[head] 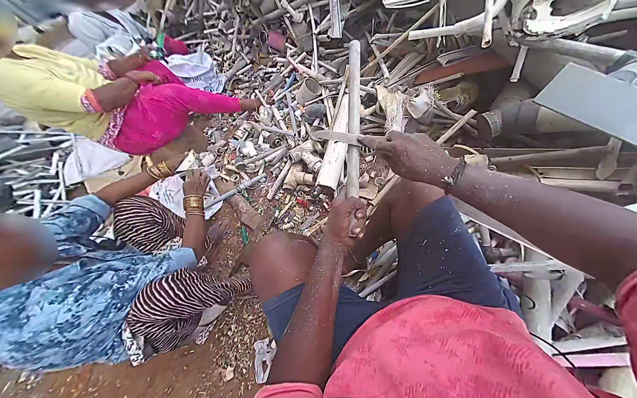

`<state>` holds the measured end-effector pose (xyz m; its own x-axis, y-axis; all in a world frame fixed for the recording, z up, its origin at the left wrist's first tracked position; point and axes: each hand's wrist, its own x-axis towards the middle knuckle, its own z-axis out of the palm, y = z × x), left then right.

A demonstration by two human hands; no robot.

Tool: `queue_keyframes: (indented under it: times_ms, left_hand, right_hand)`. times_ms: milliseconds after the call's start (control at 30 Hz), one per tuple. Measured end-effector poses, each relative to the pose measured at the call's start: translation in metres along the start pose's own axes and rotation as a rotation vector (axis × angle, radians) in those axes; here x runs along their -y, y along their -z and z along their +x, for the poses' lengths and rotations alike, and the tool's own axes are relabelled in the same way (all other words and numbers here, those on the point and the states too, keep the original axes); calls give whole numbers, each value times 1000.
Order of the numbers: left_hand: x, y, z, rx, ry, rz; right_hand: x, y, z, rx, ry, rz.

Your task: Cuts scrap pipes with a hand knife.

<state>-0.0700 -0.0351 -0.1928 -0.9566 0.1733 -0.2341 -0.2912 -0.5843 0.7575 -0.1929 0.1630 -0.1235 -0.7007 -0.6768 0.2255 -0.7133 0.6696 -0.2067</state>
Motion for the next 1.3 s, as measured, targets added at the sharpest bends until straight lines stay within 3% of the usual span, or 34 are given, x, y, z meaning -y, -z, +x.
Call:
queue_keyframes:
  times_ms: [67,100,233,367,467,633,700,800,867,933,1000,1067,1167,1300]
  left_hand:
    - [5,-10,-2,11,45,97]
    - [7,-15,-2,6,51,149]
    - [-6,-8,-1,-34,-3,436]
    - [-40,14,-7,-176,-38,932]
    - [-80,20,-24,-257,-62,1322]
    - [-139,29,-54,-185,-349,1686]
    - [-159,28,-64,-257,-509,1752]
    - [-182,36,-68,-649,-896,1622]
    - [-181,36,-51,-884,-1022,1242]
    - [-155,11,-26,-801,-904,912]
    - [-112,-18,1,-588,-688,844]
    - [-77,-39,24,-470,-607,812]
    - [-54,-51,41,-551,-690,609]
    - [-55,-42,37,-579,-590,425]
  right_hand:
    - [-27,22,23,-13,-239,-9]
    - [-32,31,28,-5,-274,-7]
    - [-25,36,24,-47,-54,-81]
    - [-52,77,30,-235,-364,-44]
    - [-61,97,18,-301,-315,-31]
    - [-93,75,-2,-120,-121,-59]
    - [-90,62,-10,-81,-136,-54]
    - [-76,42,-12,-170,-239,37]
    - [-54,30,-6,-197,-364,144]
    - [-23,18,5,-175,-431,264]
    - [15,2,12,-143,-427,430]
    - [58,-5,8,-106,-392,636]
    - [93,-22,7,-5,-395,836]
    - [81,-48,7,58,-379,1120]
